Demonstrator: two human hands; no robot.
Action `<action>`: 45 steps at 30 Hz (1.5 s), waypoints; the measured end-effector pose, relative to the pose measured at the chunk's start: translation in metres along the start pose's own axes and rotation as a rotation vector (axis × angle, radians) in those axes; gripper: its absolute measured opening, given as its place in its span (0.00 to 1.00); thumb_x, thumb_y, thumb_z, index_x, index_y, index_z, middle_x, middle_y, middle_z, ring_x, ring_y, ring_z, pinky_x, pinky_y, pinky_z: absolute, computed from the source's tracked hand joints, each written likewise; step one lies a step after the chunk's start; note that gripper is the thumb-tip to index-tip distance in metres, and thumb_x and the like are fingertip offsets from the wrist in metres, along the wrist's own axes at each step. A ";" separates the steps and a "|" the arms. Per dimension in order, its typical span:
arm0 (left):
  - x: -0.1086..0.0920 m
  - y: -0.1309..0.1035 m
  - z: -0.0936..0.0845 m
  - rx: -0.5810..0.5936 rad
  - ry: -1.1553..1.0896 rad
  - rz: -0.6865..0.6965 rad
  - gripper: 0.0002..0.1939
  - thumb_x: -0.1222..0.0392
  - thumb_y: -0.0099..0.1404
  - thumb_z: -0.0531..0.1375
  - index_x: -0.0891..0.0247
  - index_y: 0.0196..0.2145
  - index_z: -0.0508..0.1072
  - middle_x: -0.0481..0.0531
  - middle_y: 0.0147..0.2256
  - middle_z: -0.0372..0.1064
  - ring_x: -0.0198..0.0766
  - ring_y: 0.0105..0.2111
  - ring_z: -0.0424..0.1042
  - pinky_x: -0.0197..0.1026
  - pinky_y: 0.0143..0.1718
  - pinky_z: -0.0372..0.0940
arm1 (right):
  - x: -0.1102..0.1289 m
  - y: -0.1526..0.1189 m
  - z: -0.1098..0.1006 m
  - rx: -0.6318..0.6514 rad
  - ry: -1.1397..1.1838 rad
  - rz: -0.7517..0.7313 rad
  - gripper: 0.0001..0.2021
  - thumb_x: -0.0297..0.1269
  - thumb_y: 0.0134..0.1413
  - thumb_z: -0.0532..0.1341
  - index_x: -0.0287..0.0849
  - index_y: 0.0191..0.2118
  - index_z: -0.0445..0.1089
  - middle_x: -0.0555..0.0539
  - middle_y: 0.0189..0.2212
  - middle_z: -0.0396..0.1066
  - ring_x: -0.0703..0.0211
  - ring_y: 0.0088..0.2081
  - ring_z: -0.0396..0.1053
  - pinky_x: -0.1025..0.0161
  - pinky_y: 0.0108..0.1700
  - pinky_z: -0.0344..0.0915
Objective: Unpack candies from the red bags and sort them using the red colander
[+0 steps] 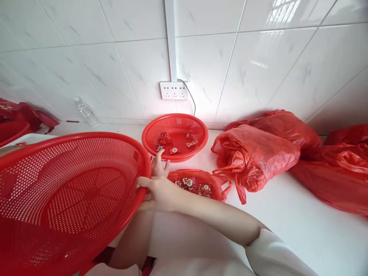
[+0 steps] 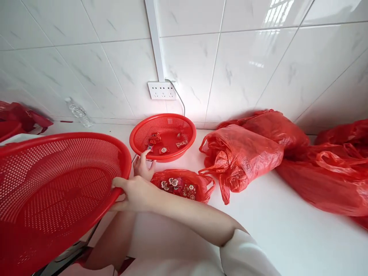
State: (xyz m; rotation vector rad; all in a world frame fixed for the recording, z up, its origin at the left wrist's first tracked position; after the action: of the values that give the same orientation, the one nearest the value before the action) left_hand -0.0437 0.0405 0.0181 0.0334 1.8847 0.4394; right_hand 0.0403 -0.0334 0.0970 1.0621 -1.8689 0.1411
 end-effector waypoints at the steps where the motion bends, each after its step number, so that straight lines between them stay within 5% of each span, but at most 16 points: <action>1: 0.000 0.000 -0.001 -0.017 0.115 0.081 0.22 0.60 0.59 0.61 0.64 0.52 0.69 0.55 0.38 0.73 0.48 0.41 0.72 0.51 0.57 0.52 | -0.003 0.010 0.009 0.018 0.022 -0.026 0.15 0.41 0.47 0.66 0.45 0.39 0.63 0.52 0.29 0.72 0.60 0.33 0.71 0.66 0.40 0.66; 4: 0.000 0.000 -0.004 -0.016 0.379 0.250 0.19 0.61 0.60 0.59 0.60 0.50 0.68 0.53 0.36 0.73 0.46 0.35 0.72 0.51 0.56 0.51 | -0.015 0.036 0.037 0.059 0.022 -0.057 0.16 0.47 0.47 0.65 0.45 0.38 0.62 0.52 0.26 0.69 0.59 0.29 0.69 0.65 0.34 0.65; 8: -0.003 -0.001 -0.007 -0.006 0.470 0.315 0.13 0.61 0.61 0.57 0.58 0.45 0.67 0.55 0.39 0.73 0.49 0.40 0.71 0.50 0.53 0.54 | -0.029 0.057 0.067 0.071 -0.134 -0.004 0.18 0.55 0.48 0.60 0.46 0.38 0.62 0.50 0.25 0.68 0.55 0.29 0.68 0.63 0.28 0.61; 12: -0.006 -0.006 -0.005 0.008 0.546 0.354 0.11 0.60 0.62 0.57 0.59 0.44 0.67 0.55 0.36 0.73 0.49 0.37 0.71 0.50 0.51 0.55 | -0.037 0.073 0.085 0.070 -0.241 0.074 0.18 0.52 0.51 0.59 0.44 0.40 0.63 0.48 0.26 0.69 0.52 0.28 0.69 0.63 0.25 0.58; 15: -0.005 -0.007 -0.003 0.023 0.565 0.325 0.11 0.59 0.62 0.57 0.60 0.43 0.68 0.54 0.33 0.73 0.47 0.35 0.72 0.48 0.49 0.57 | -0.041 0.082 0.092 0.077 -0.145 0.134 0.24 0.44 0.53 0.60 0.44 0.54 0.58 0.46 0.32 0.72 0.53 0.32 0.70 0.63 0.28 0.62; 17: -0.005 -0.005 -0.004 0.040 0.565 0.260 0.13 0.58 0.63 0.57 0.60 0.46 0.68 0.53 0.33 0.73 0.46 0.35 0.72 0.46 0.46 0.60 | -0.038 0.082 0.091 0.090 0.009 0.086 0.37 0.42 0.54 0.61 0.46 0.65 0.43 0.43 0.44 0.71 0.56 0.37 0.71 0.63 0.35 0.66; 20: -0.013 0.000 -0.009 0.102 0.539 0.166 0.21 0.58 0.65 0.53 0.57 0.56 0.64 0.52 0.38 0.74 0.42 0.36 0.73 0.42 0.41 0.63 | -0.022 0.062 0.071 0.076 0.144 -0.039 0.45 0.39 0.54 0.63 0.48 0.68 0.32 0.38 0.59 0.57 0.58 0.44 0.70 0.62 0.45 0.67; 23: -0.031 -0.003 -0.023 0.179 0.516 0.077 0.25 0.56 0.66 0.52 0.53 0.60 0.59 0.50 0.39 0.74 0.38 0.33 0.73 0.39 0.38 0.65 | 0.000 0.017 0.033 0.085 0.124 -0.159 0.30 0.36 0.58 0.58 0.42 0.64 0.49 0.39 0.56 0.62 0.58 0.48 0.68 0.62 0.51 0.65; 26: -0.048 -0.019 -0.045 0.136 0.582 -0.041 0.20 0.48 0.66 0.52 0.53 0.54 0.66 0.50 0.38 0.74 0.40 0.36 0.73 0.40 0.37 0.64 | 0.010 -0.047 -0.008 0.099 -0.042 -0.230 0.16 0.36 0.61 0.55 0.43 0.54 0.64 0.44 0.52 0.67 0.58 0.53 0.66 0.64 0.54 0.62; 28: -0.050 -0.035 -0.056 0.145 0.685 -0.139 0.21 0.42 0.63 0.53 0.53 0.49 0.68 0.51 0.39 0.74 0.43 0.37 0.73 0.41 0.35 0.63 | -0.004 -0.092 -0.034 -0.035 -0.255 0.011 0.15 0.39 0.61 0.55 0.44 0.52 0.66 0.44 0.44 0.72 0.56 0.44 0.71 0.62 0.45 0.66; 31: -0.039 -0.059 -0.060 0.251 0.775 -0.238 0.25 0.37 0.59 0.55 0.56 0.46 0.69 0.53 0.44 0.73 0.45 0.38 0.73 0.42 0.33 0.62 | -0.042 -0.160 -0.069 -0.408 -0.644 0.679 0.18 0.49 0.62 0.52 0.42 0.45 0.68 0.47 0.23 0.72 0.56 0.21 0.69 0.61 0.27 0.62; 34: -0.023 -0.075 -0.055 0.306 0.781 -0.303 0.19 0.40 0.61 0.53 0.57 0.36 0.70 0.50 0.36 0.74 0.43 0.34 0.72 0.40 0.30 0.60 | -0.074 -0.208 -0.087 -0.417 -0.789 1.103 0.26 0.59 0.59 0.47 0.43 0.29 0.69 0.47 0.17 0.68 0.53 0.20 0.67 0.59 0.26 0.59; 36: -0.017 -0.078 -0.052 0.288 0.743 -0.324 0.16 0.43 0.63 0.52 0.57 0.30 0.68 0.48 0.30 0.73 0.41 0.30 0.71 0.40 0.30 0.59 | -0.092 -0.223 -0.090 -0.364 -0.624 1.218 0.29 0.62 0.57 0.46 0.43 0.24 0.67 0.46 0.18 0.68 0.54 0.21 0.68 0.59 0.26 0.60; 40: -0.017 -0.075 -0.049 0.244 0.428 -0.351 0.14 0.45 0.61 0.56 0.59 0.30 0.66 0.48 0.29 0.71 0.38 0.28 0.69 0.38 0.31 0.61 | -0.107 -0.218 -0.088 -0.485 -0.126 1.007 0.22 0.57 0.57 0.52 0.43 0.35 0.69 0.50 0.23 0.71 0.61 0.21 0.69 0.63 0.28 0.64; 45: -0.040 -0.061 -0.047 0.249 -0.049 -0.366 0.13 0.49 0.59 0.60 0.62 0.32 0.68 0.49 0.31 0.70 0.36 0.31 0.68 0.36 0.32 0.63 | -0.080 -0.193 -0.111 -0.586 0.058 0.652 0.15 0.50 0.55 0.59 0.41 0.33 0.68 0.52 0.21 0.65 0.65 0.22 0.63 0.67 0.24 0.62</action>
State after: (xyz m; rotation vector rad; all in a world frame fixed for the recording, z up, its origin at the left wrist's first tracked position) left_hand -0.0610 -0.0389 0.0487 -0.1317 1.8376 -0.0463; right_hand 0.2672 -0.0483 0.0333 0.0376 -1.9640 -0.0062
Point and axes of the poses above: each hand's wrist, its own y-axis towards the middle knuckle, its own z-axis out of the palm, x = y × z, the point moved 3 cm from there along y, towards the middle knuckle
